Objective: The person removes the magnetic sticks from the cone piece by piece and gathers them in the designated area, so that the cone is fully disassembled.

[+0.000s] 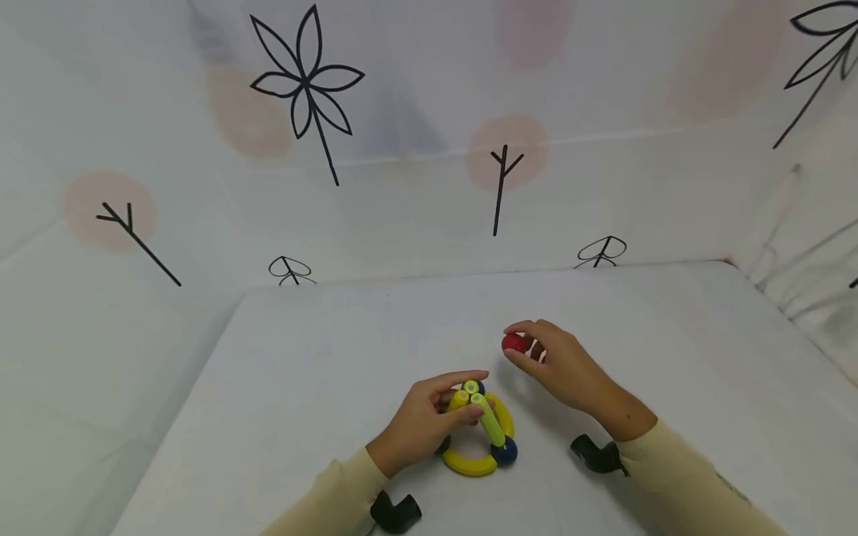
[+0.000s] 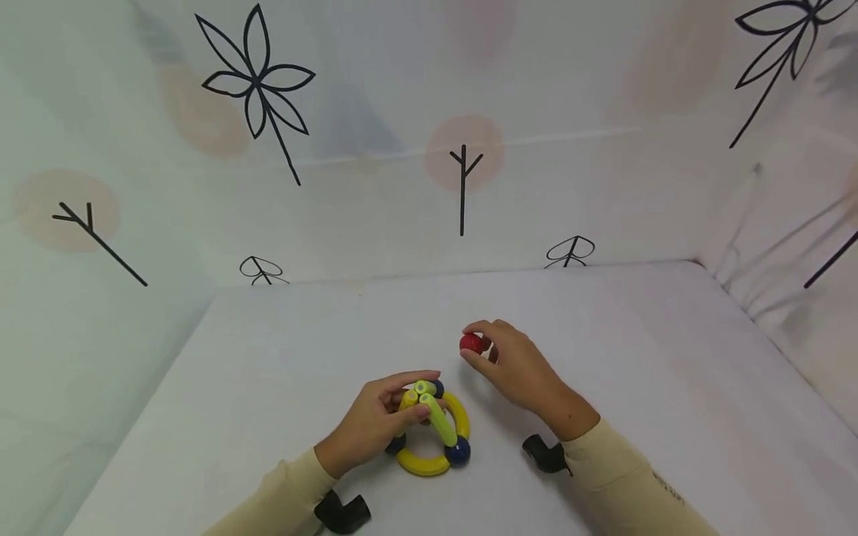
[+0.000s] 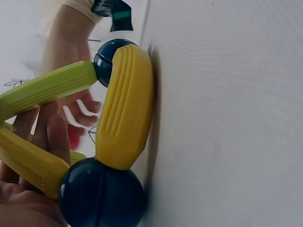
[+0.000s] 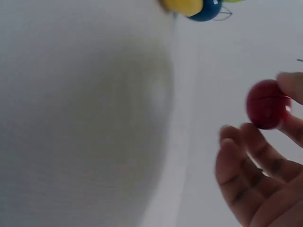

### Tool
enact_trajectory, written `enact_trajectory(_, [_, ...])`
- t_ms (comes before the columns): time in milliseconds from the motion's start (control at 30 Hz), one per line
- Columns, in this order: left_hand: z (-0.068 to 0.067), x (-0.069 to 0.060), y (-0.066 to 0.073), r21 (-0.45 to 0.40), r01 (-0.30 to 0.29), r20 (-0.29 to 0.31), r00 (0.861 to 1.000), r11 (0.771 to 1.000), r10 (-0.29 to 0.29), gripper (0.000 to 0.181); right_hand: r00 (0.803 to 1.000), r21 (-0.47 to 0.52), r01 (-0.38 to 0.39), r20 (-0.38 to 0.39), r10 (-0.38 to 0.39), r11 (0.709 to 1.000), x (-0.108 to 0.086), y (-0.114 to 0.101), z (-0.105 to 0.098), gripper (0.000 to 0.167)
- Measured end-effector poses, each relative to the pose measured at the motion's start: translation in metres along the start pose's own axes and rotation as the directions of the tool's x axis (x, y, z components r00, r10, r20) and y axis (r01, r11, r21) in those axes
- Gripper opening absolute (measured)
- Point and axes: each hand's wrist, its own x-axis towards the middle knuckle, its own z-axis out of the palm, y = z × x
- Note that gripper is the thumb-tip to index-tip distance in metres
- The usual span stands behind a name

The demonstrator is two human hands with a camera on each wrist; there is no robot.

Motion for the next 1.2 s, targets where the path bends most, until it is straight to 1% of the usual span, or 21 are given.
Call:
enact_trajectory(67, [-0.001,0.0,0.0,0.014,-0.004,0.001,1.0,1.0,0.004,0.049,0.998,-0.023,-0.014,0.068,0.015,1.0,0.003,0.004,0.002,0.04])
enact_trajectory(167, [-0.003,0.0,0.002,0.033,-0.018,-0.002,1.0,0.999,0.018,0.048,0.99,-0.051,0.003,0.139,0.004,0.999,0.006,0.008,0.004,0.04])
enact_trajectory(300, [-0.005,0.001,0.004,0.044,-0.028,-0.007,1.0,0.999,0.029,0.048,0.982,-0.077,0.025,0.19,-0.01,0.997,0.009,0.01,0.007,0.04])
enact_trajectory(433, [-0.005,0.0,0.003,0.039,-0.023,0.003,1.0,0.999,0.023,0.049,0.977,-0.097,0.03,0.213,-0.009,0.995,0.008,0.012,0.008,0.04])
enact_trajectory(700, [-0.005,-0.002,0.003,0.033,-0.028,0.017,0.999,0.999,0.028,0.05,0.976,-0.117,0.049,0.219,-0.022,0.992,0.005,0.015,0.011,0.04])
enact_trajectory(933, [-0.006,-0.001,0.004,0.084,-0.05,0.024,0.999,0.995,0.048,0.052,0.979,-0.143,0.047,0.205,-0.017,0.989,0.004,0.012,0.009,0.05])
enact_trajectory(1067, [-0.005,-0.003,0.005,0.136,-0.023,0.01,1.0,0.99,0.022,0.05,0.985,-0.152,0.019,0.172,0.008,0.988,0.002,0.007,0.004,0.049])
enact_trajectory(1133, [-0.005,-0.003,0.005,0.166,-0.025,0.003,1.0,0.986,0.025,0.048,0.991,-0.136,0.0,0.134,0.018,0.991,0.0,0.002,0.001,0.045])
enact_trajectory(1200, [-0.005,-0.004,0.004,0.197,-0.04,-0.004,0.999,0.98,0.041,0.047,0.995,-0.099,0.0,0.097,0.01,0.995,-0.001,-0.002,-0.002,0.037])
